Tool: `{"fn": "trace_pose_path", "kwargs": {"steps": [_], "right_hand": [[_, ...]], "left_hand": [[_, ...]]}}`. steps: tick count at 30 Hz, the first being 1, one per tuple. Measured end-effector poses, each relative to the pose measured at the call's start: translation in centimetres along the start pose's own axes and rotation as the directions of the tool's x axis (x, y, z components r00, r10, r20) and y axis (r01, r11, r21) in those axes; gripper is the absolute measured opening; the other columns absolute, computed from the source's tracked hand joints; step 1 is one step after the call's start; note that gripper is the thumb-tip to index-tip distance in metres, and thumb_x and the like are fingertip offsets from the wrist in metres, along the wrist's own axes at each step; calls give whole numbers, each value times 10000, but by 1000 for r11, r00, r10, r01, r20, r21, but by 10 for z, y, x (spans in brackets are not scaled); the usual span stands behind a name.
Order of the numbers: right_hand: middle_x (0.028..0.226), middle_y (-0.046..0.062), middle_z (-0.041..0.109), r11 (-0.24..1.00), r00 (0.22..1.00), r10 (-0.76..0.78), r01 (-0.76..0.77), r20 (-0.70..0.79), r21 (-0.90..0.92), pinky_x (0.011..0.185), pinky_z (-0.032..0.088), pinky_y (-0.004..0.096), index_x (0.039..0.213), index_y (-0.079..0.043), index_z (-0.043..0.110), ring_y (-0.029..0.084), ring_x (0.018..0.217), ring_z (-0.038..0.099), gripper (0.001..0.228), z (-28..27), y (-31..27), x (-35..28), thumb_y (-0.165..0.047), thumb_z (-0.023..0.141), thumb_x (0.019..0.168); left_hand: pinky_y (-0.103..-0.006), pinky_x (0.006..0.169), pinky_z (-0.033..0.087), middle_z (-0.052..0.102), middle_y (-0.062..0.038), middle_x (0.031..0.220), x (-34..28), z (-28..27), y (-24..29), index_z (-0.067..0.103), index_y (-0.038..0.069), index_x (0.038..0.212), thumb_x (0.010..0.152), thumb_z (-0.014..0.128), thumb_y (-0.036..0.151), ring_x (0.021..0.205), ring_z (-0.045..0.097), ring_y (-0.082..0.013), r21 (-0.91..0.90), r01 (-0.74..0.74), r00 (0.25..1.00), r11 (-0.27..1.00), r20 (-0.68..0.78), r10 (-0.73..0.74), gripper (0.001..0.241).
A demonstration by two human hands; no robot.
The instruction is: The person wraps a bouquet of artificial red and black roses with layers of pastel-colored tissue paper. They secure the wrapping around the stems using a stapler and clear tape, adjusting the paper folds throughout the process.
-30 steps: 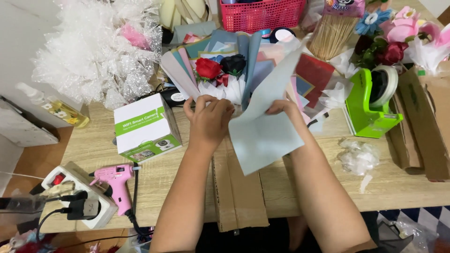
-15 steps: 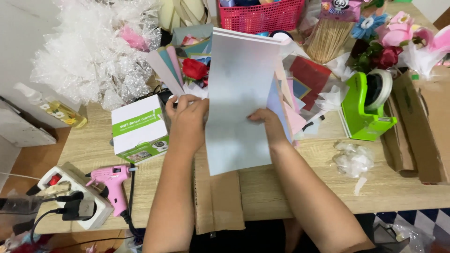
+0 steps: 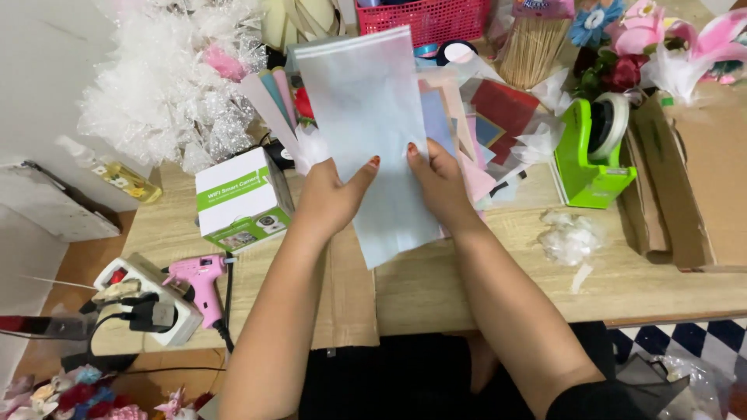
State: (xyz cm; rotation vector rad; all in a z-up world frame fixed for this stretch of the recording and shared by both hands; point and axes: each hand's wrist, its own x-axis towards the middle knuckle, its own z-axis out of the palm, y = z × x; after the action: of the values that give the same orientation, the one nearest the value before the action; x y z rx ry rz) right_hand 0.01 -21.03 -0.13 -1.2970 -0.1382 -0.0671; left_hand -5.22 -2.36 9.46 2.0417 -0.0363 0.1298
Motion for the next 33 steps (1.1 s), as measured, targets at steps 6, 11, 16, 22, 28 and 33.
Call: {"fn": "trace_pose_path", "kwargs": {"steps": [6, 11, 16, 22, 28, 33], "right_hand": [[645, 95, 681, 985, 981, -156, 163, -115, 63, 549, 614, 305, 1017, -47, 707, 159, 542, 676, 196, -49, 61, 51, -229, 655, 1064], [672, 36, 691, 972, 923, -236, 231, -305, -53, 529, 570, 221, 983, -74, 716, 80, 561, 668, 155, -56, -8, 59, -215, 676, 1034], [795, -49, 706, 949, 773, -283, 312, -568, -48, 669, 505, 211, 813, -154, 692, 35, 720, 599, 186, -84, -91, 46, -240, 687, 978], [626, -12, 637, 878, 889, -313, 137, -334, -458, 509, 484, 209, 911, -116, 764, 53, 571, 626, 141, -86, -4, 59, -230, 741, 990], [430, 29, 555, 730, 914, -213, -86, -344, -678, 391, 481, 266, 714, -162, 730, 169, 363, 611, 185, -99, 57, 80, -281, 684, 848], [703, 73, 698, 581, 935, -148, -183, -323, -793, 723, 563, 428, 843, -213, 798, 331, 849, 733, 240, -95, 89, 99, -439, 716, 830]], "left_hand": [[-274, 488, 454, 542, 40, 444, 53, 17, -60, 777, 126, 811, 915, 701, 302, 451, 553, -131, 53, -24, 979, 998, -201, 35, 219], [-421, 603, 514, 598, -60, 536, 28, -17, 5, 747, 113, 862, 928, 698, 339, 602, 659, -313, 249, -29, 926, 968, -359, 120, 240], [-333, 586, 413, 476, 27, 539, 7, -30, 37, 637, 161, 838, 1015, 578, 296, 523, 483, -154, 256, -275, 836, 927, -412, 362, 230], [-371, 770, 496, 605, 21, 753, -20, 51, 62, 599, 195, 956, 941, 667, 327, 805, 638, -244, 409, -511, 614, 756, -442, 654, 150], [-612, 987, 493, 658, -140, 1101, 10, 148, -17, 596, 111, 1121, 834, 641, 294, 1112, 672, -385, 683, -323, 814, 655, -153, 560, 344], [-634, 1097, 417, 538, -248, 1440, 93, 174, -78, 523, 39, 1307, 963, 377, 246, 1352, 536, -425, 609, -63, 997, 791, 79, 19, 427]]}}
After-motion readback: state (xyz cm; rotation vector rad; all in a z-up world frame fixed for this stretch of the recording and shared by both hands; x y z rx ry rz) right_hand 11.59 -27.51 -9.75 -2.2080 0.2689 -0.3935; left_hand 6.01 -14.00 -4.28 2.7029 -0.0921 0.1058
